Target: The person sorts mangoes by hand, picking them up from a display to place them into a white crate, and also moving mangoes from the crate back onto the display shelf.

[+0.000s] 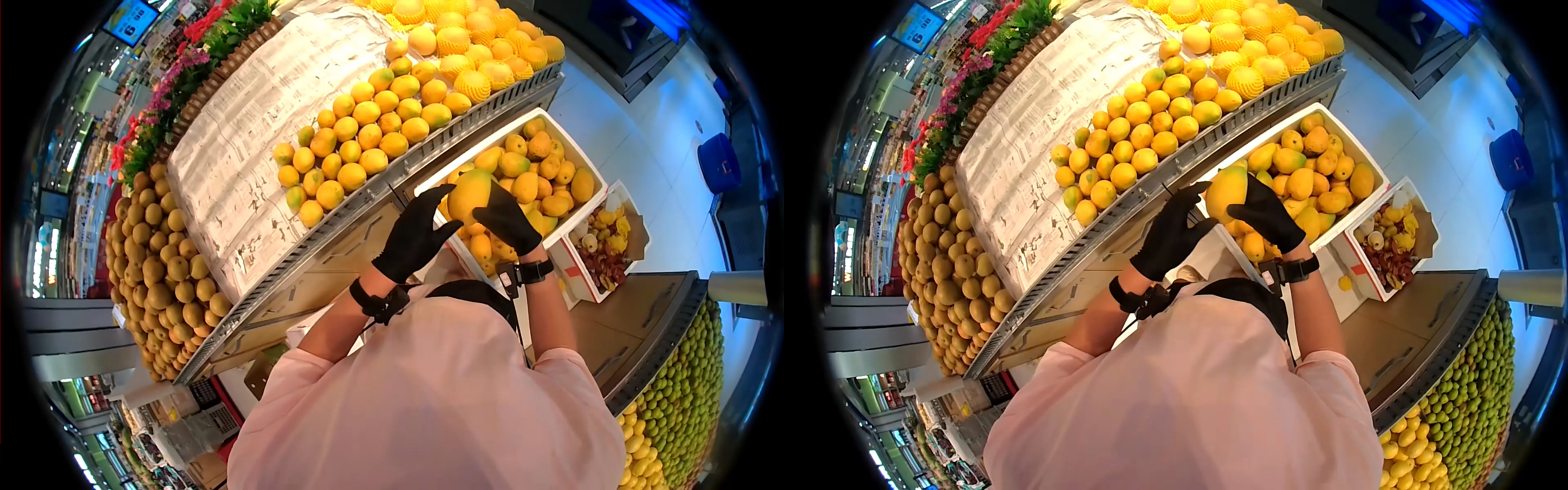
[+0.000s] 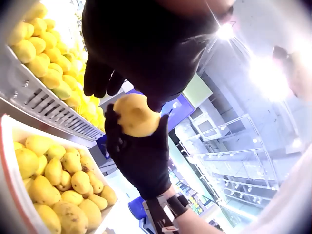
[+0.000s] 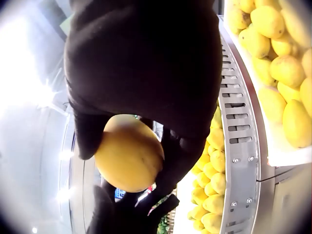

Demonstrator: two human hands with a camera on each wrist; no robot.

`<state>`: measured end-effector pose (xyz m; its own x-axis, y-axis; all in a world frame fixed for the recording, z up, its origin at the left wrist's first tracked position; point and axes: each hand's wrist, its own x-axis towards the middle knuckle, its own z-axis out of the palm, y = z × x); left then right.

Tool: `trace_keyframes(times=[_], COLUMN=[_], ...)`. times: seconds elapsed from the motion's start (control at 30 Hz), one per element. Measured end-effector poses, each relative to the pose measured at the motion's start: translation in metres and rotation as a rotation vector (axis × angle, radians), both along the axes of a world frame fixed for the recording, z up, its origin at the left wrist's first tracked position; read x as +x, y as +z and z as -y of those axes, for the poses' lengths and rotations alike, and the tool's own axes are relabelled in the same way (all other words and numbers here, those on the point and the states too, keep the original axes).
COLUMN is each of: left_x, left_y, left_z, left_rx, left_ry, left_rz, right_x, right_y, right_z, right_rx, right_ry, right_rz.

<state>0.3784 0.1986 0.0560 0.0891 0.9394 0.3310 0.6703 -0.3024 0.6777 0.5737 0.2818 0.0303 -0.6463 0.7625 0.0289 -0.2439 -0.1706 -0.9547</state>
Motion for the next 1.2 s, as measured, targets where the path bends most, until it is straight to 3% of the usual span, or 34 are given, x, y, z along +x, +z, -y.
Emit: trace_keyframes(times=[0.23, 0.27, 0.37, 0.43, 0.5, 0.57, 0.77, 0.87, 0.93, 1.0, 1.03, 1.2], left_x=[-0.001, -0.004, -0.022, -0.031, -0.033, -0.033, -0.03, -0.038, -0.049, -0.051, -0.048, -0.034], left_y=[-0.003, -0.004, -0.011, -0.012, -0.006, 0.011, 0.017, 0.004, -0.029, -0.024, -0.024, -0.014], left_z=[-0.004, -0.008, -0.01, -0.007, -0.005, 0.002, 0.016, 0.012, 0.006, 0.003, 0.003, 0.005], left_rx=[-0.264, -0.302, -0.396, -0.502, -0.512, -0.233, -0.122, -0.194, -0.297, -0.32, -0.288, -0.29], left_ry=[0.16, 0.162, 0.036, -0.036, -0.168, -0.062, 0.181, 0.161, 0.04, 0.124, 0.165, 0.131], left_rz=[0.267, 0.333, 0.805, 1.259, 1.272, 0.106, 0.139, 0.135, 0.896, 0.929, 0.687, 0.547], right_x=[-0.042, -0.042, -0.038, -0.036, -0.039, -0.043, -0.055, -0.064, -0.073, -0.076, -0.079, -0.075], right_y=[0.012, 0.012, 0.015, 0.014, 0.017, 0.022, 0.027, 0.026, 0.018, 0.019, 0.006, 0.003], right_z=[0.001, 0.001, -0.001, -0.007, -0.005, -0.004, -0.004, 0.001, 0.004, 0.007, 0.004, 0.002], right_rx=[0.103, 0.049, -0.105, -0.046, -0.043, 0.004, -0.014, 0.08, 0.288, 0.262, 0.276, 0.2], right_ry=[-0.128, -0.116, -0.072, -0.043, -0.05, -0.051, -0.01, -0.045, -0.116, -0.054, -0.035, 0.072], right_rz=[0.325, 0.251, 0.034, 0.052, 0.036, 0.064, 0.107, 0.284, 0.517, 0.463, 0.423, 0.318])
